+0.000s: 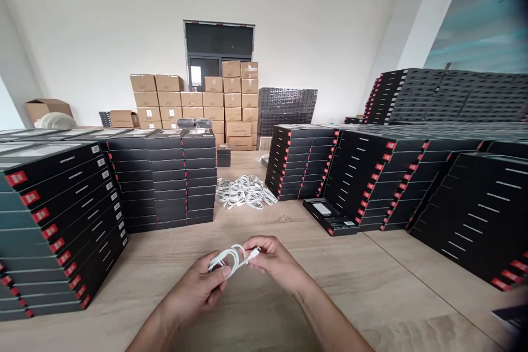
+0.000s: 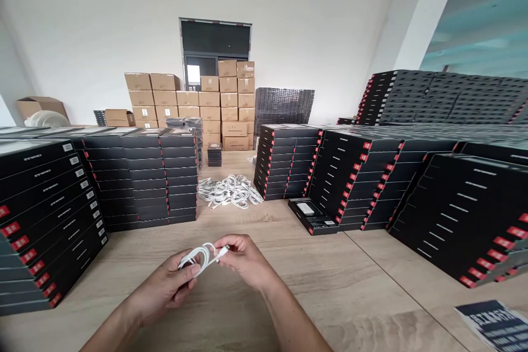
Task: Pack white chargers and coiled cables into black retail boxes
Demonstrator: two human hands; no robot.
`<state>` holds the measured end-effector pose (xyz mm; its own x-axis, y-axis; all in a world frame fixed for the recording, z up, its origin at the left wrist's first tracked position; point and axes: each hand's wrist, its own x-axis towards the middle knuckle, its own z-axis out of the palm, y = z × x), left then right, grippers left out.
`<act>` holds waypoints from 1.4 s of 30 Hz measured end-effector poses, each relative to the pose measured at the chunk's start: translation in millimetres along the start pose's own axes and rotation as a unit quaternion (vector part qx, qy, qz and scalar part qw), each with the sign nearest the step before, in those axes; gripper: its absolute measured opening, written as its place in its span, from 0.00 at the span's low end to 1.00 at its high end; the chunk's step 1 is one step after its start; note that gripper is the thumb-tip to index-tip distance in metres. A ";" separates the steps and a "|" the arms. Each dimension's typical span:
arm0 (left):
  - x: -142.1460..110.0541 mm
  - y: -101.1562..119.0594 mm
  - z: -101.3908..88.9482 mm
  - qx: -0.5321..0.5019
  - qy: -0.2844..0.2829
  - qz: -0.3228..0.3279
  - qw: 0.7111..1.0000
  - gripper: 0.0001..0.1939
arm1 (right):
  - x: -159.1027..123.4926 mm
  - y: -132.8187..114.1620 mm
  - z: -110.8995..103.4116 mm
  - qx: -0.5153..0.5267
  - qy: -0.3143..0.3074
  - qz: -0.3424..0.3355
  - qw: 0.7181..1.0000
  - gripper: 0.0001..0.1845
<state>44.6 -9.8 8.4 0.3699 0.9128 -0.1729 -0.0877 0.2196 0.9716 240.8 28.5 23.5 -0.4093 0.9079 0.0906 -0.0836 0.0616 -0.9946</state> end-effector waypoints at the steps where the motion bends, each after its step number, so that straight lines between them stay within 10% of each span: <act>1: 0.1 -0.7 -0.7 0.024 -0.005 -0.001 1.000 0.21 | 0.2 0.2 0.8 0.009 -0.007 0.004 1.000 0.13; 10: -1.0 -4.4 -6.5 0.127 -0.064 -0.016 0.990 0.23 | 0.7 -2.9 3.8 -0.003 -0.047 0.011 0.999 0.14; 33: 2.4 1.3 -1.6 0.411 0.223 0.124 0.875 0.06 | 0.9 -12.5 31.4 -0.113 0.062 -0.084 0.988 0.11; 42: 2.5 0.9 -1.0 0.333 0.232 0.148 0.902 0.04 | 1.1 -11.7 39.0 -0.042 0.104 -0.091 0.990 0.11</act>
<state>44.5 -6.9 8.8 -0.0186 0.9771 0.2118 0.5121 -0.1726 0.8414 205.9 12.5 37.3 -0.1987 0.9435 0.2653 -0.0591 0.2587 -0.9642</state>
